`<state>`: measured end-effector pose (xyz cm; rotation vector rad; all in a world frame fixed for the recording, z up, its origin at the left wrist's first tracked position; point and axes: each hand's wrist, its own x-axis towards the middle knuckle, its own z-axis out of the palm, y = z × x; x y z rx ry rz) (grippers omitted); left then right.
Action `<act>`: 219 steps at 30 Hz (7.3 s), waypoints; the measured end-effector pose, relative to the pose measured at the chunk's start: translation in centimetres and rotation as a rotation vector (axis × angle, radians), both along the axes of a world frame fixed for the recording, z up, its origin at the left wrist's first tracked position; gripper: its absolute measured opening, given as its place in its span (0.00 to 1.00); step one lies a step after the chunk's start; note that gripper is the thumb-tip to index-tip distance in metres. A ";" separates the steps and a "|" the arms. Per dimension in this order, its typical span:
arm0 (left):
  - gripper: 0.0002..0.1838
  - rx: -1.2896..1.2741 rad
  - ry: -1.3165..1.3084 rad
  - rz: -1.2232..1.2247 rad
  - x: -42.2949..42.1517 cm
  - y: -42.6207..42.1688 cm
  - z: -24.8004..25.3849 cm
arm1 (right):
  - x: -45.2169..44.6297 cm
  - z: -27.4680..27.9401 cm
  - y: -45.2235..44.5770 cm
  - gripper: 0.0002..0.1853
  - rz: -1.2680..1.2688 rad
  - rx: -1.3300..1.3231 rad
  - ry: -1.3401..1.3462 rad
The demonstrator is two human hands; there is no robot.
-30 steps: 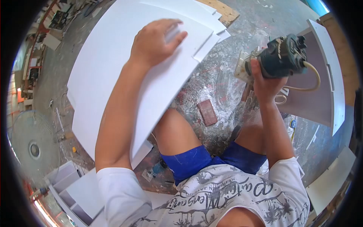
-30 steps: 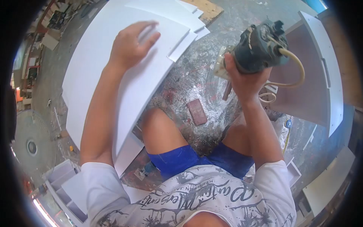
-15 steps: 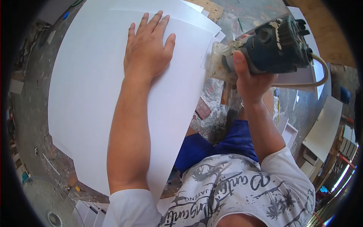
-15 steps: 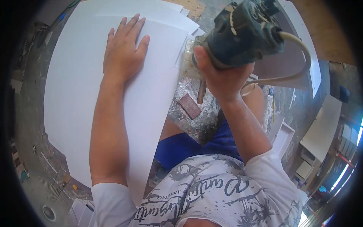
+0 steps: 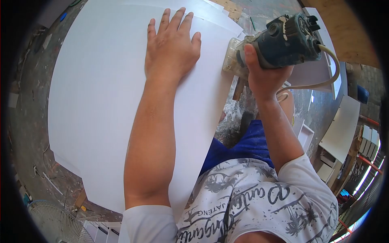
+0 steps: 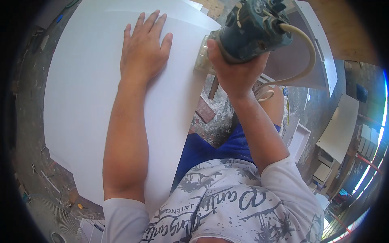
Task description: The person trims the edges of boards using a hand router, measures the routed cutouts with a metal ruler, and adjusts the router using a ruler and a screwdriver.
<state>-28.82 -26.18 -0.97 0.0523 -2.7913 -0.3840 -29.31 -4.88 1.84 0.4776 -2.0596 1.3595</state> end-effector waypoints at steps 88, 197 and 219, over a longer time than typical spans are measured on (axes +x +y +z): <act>0.28 -0.039 -0.033 -0.097 -0.2 -0.4 0.3 | -9.1 -3.7 15.4 0.32 -0.221 -0.129 0.096; 0.39 -0.063 -0.213 -0.035 25.8 18.1 19.7 | -8.2 -8.2 21.3 0.42 -0.005 -0.175 0.080; 0.40 -0.052 0.121 -0.189 10.4 22.5 11.6 | -5.7 -8.1 22.0 0.42 0.388 -0.116 0.123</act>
